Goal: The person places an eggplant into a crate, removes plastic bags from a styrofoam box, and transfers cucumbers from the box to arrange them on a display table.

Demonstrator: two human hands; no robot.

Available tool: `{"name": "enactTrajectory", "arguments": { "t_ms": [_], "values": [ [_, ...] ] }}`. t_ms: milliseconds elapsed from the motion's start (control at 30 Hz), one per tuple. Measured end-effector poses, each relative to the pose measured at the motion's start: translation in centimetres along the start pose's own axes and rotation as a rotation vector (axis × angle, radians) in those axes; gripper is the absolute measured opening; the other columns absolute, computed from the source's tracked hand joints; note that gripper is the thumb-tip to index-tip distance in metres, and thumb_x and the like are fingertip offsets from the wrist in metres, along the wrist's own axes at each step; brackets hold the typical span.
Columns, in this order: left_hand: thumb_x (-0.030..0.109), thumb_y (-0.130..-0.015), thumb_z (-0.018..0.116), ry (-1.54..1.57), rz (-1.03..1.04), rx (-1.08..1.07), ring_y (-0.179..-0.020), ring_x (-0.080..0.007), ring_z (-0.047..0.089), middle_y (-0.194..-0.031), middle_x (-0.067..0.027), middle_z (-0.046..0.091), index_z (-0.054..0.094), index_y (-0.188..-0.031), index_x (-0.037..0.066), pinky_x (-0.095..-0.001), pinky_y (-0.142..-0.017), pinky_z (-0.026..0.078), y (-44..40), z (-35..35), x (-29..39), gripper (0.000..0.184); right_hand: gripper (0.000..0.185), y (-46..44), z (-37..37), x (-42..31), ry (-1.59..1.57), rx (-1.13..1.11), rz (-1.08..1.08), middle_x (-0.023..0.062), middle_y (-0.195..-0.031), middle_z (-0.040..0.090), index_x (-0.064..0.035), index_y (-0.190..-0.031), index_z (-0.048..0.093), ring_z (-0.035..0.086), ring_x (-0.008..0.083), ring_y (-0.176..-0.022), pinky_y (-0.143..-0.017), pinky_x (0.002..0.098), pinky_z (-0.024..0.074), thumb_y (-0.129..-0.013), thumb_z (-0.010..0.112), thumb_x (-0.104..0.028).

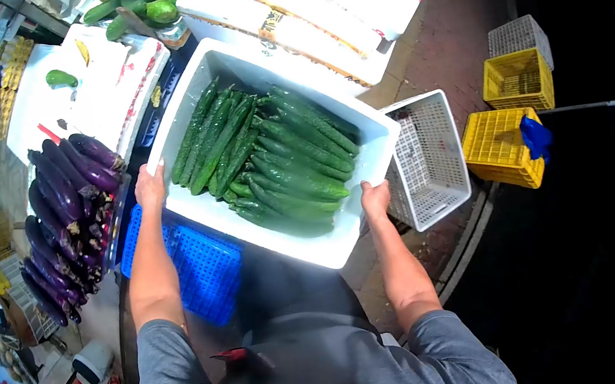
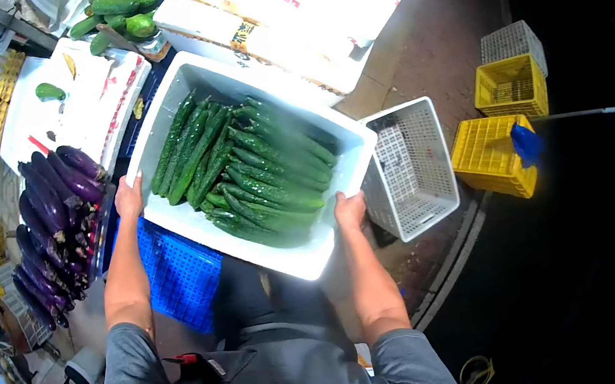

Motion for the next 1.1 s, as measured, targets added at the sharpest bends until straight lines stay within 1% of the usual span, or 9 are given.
{"name": "enactTrajectory", "arguments": {
  "t_ms": [300,433,567,633,700,800,933,1000,1100],
  "values": [
    [0.052,-0.096,0.058,-0.020,0.021,-0.154,-0.107,-0.0450,0.064,-0.115,-0.0281,0.067,0.058,-0.129,0.002,-0.0519,-0.091,0.050,5.6,2.5,2.0,0.060,0.044,-2.6,-3.2,6.5,-0.068,-0.029,-0.010,0.0251,-0.108,0.070,0.0068,-0.118,0.057,0.069,0.0386,-0.101,-0.092,0.0436,0.0507,-0.083,0.075,-0.013],
    [0.050,-0.097,0.057,0.026,-0.019,-0.230,-0.106,-0.0454,0.063,-0.114,-0.0268,0.067,0.060,-0.119,0.002,-0.0542,-0.091,0.048,8.9,2.1,4.8,0.053,0.037,-4.0,-4.9,10.2,-0.201,0.041,-0.094,0.0195,-0.103,0.073,0.0061,-0.115,0.064,0.070,0.0276,-0.094,-0.086,0.0389,0.0529,-0.082,0.073,-0.006],
    [0.042,-0.099,0.055,0.080,0.133,-0.200,-0.109,-0.0474,0.059,-0.117,-0.0257,0.064,0.058,-0.124,0.000,-0.0558,-0.093,0.046,9.4,5.7,3.3,0.049,0.039,-3.5,-7.3,10.7,-0.008,0.097,0.082,0.0197,-0.099,0.074,0.0068,-0.112,0.065,0.071,0.0304,-0.087,-0.084,0.0409,0.0531,-0.082,0.077,-0.016],
    [0.038,-0.101,0.053,0.091,0.130,-0.276,-0.109,-0.0474,0.057,-0.121,-0.0248,0.062,0.056,-0.126,0.001,-0.0542,-0.095,0.046,9.4,5.5,4.0,0.045,0.050,-0.6,-9.2,5.9,0.076,0.109,0.075,0.0275,-0.115,0.068,0.0096,-0.119,0.061,0.068,0.0375,-0.103,-0.092,0.0440,0.0502,-0.087,0.074,-0.026],
    [0.036,-0.100,0.055,0.092,0.114,-0.267,-0.109,-0.0468,0.057,-0.121,-0.0244,0.062,0.056,-0.125,0.001,-0.0535,-0.095,0.046,9.3,5.5,4.2,0.044,0.046,2.3,-10.0,3.0,0.176,0.352,0.039,0.0277,-0.112,0.068,0.0102,-0.123,0.058,0.067,0.0392,-0.102,-0.093,0.0433,0.0489,-0.089,0.071,-0.019],
    [0.034,-0.098,0.057,0.128,0.131,-0.341,-0.111,-0.0462,0.056,-0.121,-0.0237,0.062,0.056,-0.131,0.003,-0.0532,-0.096,0.046,9.2,5.6,3.9,0.045,0.048,6.2,-7.1,3.4,0.045,0.412,0.014,0.0307,-0.119,0.065,0.0135,-0.126,0.056,0.063,0.0411,-0.111,-0.100,0.0452,0.0466,-0.092,0.066,-0.018],
    [0.034,-0.099,0.056,0.215,0.050,-0.469,-0.117,-0.0471,0.054,-0.126,-0.0264,0.060,0.053,-0.137,0.002,-0.0527,-0.102,0.042,8.9,5.3,4.0,0.050,0.034,12.7,-0.4,1.8,-0.074,0.419,0.010,0.0159,-0.102,0.068,0.0082,-0.117,0.062,0.064,0.0247,-0.093,-0.088,0.0359,0.0506,-0.091,0.065,-0.013],
    [0.035,-0.099,0.057,0.297,0.008,-0.588,-0.119,-0.0473,0.054,-0.129,-0.0281,0.058,0.052,-0.139,0.001,-0.0520,-0.104,0.040,8.1,6.1,3.5,0.053,0.027,14.9,2.2,-0.7,-0.197,0.316,0.125,0.0126,-0.096,0.068,0.0081,-0.115,0.061,0.063,0.0200,-0.086,-0.082,0.0330,0.0513,-0.093,0.062,-0.009],
    [0.037,-0.100,0.056,0.321,0.094,-0.545,-0.116,-0.0478,0.056,-0.127,-0.0302,0.060,0.053,-0.138,-0.002,-0.0522,-0.101,0.042,7.6,4.2,4.9,0.054,0.026,16.4,6.0,-2.1,-0.486,0.176,0.265,0.0124,-0.097,0.069,0.0067,-0.116,0.062,0.068,0.0182,-0.075,-0.069,0.0292,0.0552,-0.096,0.060,-0.008]
  ]
}}
Point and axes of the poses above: each hand's wrist, its own y-axis away from the middle knuckle, its own z-axis out of the palm, x = y × z, the point moved 6 cm from there along -y, towards the middle knuckle
